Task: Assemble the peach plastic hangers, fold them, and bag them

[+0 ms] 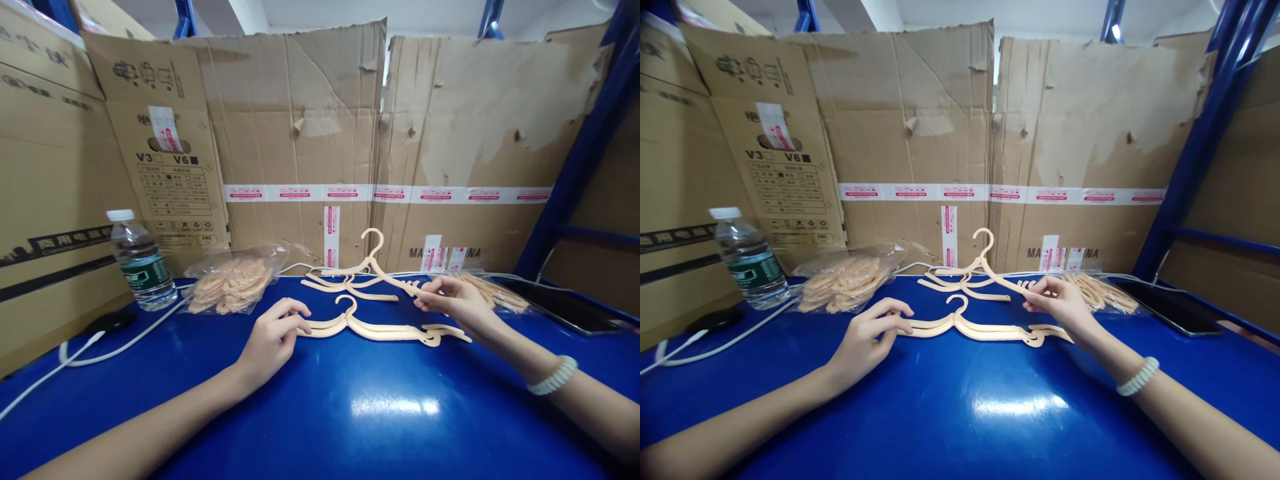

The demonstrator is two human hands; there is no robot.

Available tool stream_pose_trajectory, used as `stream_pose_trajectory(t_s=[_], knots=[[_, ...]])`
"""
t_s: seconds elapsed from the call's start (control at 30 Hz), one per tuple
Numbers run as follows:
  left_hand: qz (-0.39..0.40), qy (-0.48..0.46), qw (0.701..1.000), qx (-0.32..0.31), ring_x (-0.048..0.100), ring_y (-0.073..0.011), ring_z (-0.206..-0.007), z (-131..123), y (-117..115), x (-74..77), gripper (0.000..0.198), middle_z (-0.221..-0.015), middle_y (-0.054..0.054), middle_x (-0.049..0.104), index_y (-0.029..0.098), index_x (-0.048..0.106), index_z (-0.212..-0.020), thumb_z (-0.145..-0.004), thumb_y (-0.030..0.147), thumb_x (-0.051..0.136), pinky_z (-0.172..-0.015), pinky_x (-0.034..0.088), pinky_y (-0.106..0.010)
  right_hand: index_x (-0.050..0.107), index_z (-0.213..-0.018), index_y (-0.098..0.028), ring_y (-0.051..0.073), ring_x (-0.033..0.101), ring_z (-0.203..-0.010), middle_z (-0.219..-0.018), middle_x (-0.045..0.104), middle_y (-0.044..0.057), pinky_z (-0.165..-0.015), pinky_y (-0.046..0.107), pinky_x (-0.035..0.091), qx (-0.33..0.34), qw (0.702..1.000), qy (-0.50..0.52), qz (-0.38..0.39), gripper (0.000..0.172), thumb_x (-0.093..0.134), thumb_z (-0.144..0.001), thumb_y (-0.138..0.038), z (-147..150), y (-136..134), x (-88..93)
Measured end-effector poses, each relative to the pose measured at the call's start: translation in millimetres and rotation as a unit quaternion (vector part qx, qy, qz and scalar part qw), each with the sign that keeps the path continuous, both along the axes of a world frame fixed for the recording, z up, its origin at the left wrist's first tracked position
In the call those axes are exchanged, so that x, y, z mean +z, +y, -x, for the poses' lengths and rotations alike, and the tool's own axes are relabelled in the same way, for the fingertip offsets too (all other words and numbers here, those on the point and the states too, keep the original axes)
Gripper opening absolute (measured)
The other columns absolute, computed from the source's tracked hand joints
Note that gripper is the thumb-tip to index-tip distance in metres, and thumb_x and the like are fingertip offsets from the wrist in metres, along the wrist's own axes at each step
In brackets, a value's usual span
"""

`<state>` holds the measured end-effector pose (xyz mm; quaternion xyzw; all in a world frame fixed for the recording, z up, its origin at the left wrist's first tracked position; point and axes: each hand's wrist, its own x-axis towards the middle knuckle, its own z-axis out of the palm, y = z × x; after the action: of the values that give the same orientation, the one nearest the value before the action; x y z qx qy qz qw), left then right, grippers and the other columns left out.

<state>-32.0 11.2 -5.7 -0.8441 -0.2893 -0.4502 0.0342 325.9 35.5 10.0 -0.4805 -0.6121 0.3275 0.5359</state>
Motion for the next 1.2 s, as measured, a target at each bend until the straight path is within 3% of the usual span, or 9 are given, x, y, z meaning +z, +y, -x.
stream_pose_trajectory(t_s=[0.13, 0.37, 0.5, 0.6, 0.7, 0.87, 0.97, 1.07, 1.2], knots=[[-0.033, -0.012, 0.999, 0.005, 0.056, -0.0148, -0.082, 0.8, -1.8, 1.4, 0.041, -0.095, -0.005, 0.06, 0.018, 0.068, -0.07, -0.08, -0.008, 0.038, -0.07, 0.047, -0.027, 0.057, -0.064, -0.019, 0.018, 0.067, -0.066, -0.067, 0.069, 0.004, -0.063, 0.028, 0.057, 0.037, 0.996, 0.075, 0.042, 0.039, 0.088, -0.056, -0.042, -2.1, -4.4, 2.5], [-0.08, -0.028, 0.996, 0.038, 0.053, -0.0175, -0.086, -0.5, -7.6, 5.9, 0.044, -0.104, -0.005, 0.06, 0.022, 0.068, -0.088, -0.08, -0.009, 0.038, -0.074, 0.046, -0.032, 0.055, -0.064, -0.019, 0.016, 0.064, -0.059, -0.06, 0.066, 0.002, -0.056, 0.026, 0.053, 0.084, 0.994, 0.03, 0.056, 0.037, 0.084, -0.062, -0.041, 8.8, -9.4, 0.9], [-0.03, 0.0, 0.998, 0.047, 0.051, -0.0236, -0.113, -4.1, -5.9, 4.8, 0.037, -0.119, -0.008, 0.058, 0.021, 0.056, -0.12, -0.087, 0.005, 0.05, -0.098, 0.042, -0.04, 0.054, -0.065, -0.019, 0.016, 0.062, -0.056, -0.059, 0.068, 0.003, -0.054, 0.026, 0.05, 0.096, 0.994, 0.022, 0.056, 0.038, 0.083, -0.063, -0.044, 12.6, -10.9, -1.5], [0.033, 0.045, 0.998, 0.041, 0.049, -0.024, -0.117, -4.6, -1.9, 0.3, 0.042, -0.125, -0.01, 0.056, 0.02, 0.044, -0.133, -0.092, 0.017, 0.052, -0.101, 0.041, -0.04, 0.053, -0.065, -0.019, 0.014, 0.059, -0.053, -0.059, 0.068, 0.003, -0.053, 0.027, 0.049, 0.115, 0.992, 0.009, 0.052, 0.039, 0.083, -0.064, -0.045, 17.3, -13.9, -1.0], [0.063, 0.066, 0.995, 0.036, 0.054, -0.0224, -0.106, -3.9, -0.5, -2.1, 0.034, -0.113, -0.008, 0.06, 0.021, 0.047, -0.131, -0.097, 0.017, 0.043, -0.092, 0.045, -0.037, 0.051, -0.063, -0.019, 0.014, 0.058, -0.051, -0.058, 0.067, 0.003, -0.052, 0.026, 0.047, 0.148, 0.988, -0.013, 0.044, 0.041, 0.083, -0.064, -0.045, 22.4, -16.6, 0.0], [0.101, 0.068, 0.992, 0.031, 0.055, -0.0197, -0.089, -5.0, -4.5, 1.8, 0.023, -0.095, -0.006, 0.058, 0.018, 0.059, -0.107, -0.098, 0.018, 0.038, -0.081, 0.047, -0.032, 0.056, -0.072, -0.018, 0.015, 0.06, -0.061, -0.069, 0.067, 0.004, -0.056, 0.026, 0.046, 0.178, 0.981, -0.073, 0.002, 0.037, 0.08, -0.069, -0.045, 20.5, -17.0, 6.4], [0.114, 0.067, 0.991, 0.036, 0.055, -0.019, -0.085, -6.2, -5.7, 3.6, 0.022, -0.092, -0.006, 0.056, 0.018, 0.059, -0.105, -0.097, 0.019, 0.038, -0.077, 0.047, -0.031, 0.059, -0.084, -0.019, 0.018, 0.062, -0.07, -0.077, 0.066, 0.003, -0.065, 0.029, 0.05, 0.136, 0.987, -0.074, -0.038, 0.035, 0.073, -0.075, -0.05, 10.2, -14.4, 14.7], [0.122, 0.061, 0.99, 0.041, 0.056, -0.0185, -0.083, -6.6, -5.5, 3.6, 0.022, -0.091, -0.005, 0.056, 0.018, 0.059, -0.106, -0.097, 0.02, 0.039, -0.076, 0.046, -0.03, 0.062, -0.086, -0.021, 0.022, 0.064, -0.075, -0.081, 0.068, 0.005, -0.068, 0.033, 0.052, 0.025, 0.99, -0.121, -0.072, 0.034, 0.065, -0.079, -0.055, -5.9, -7.5, 19.3], [0.131, 0.056, 0.989, 0.039, 0.056, -0.0184, -0.082, -7.2, -5.3, 4.1, 0.021, -0.09, -0.005, 0.058, 0.018, 0.059, -0.102, -0.097, 0.022, 0.039, -0.074, 0.046, -0.03, 0.069, -0.087, -0.023, 0.028, 0.064, -0.083, -0.09, 0.072, 0.007, -0.077, 0.041, 0.05, -0.047, 0.935, -0.324, -0.136, 0.025, 0.062, -0.079, -0.046, -28.2, 8.0, 10.8]])
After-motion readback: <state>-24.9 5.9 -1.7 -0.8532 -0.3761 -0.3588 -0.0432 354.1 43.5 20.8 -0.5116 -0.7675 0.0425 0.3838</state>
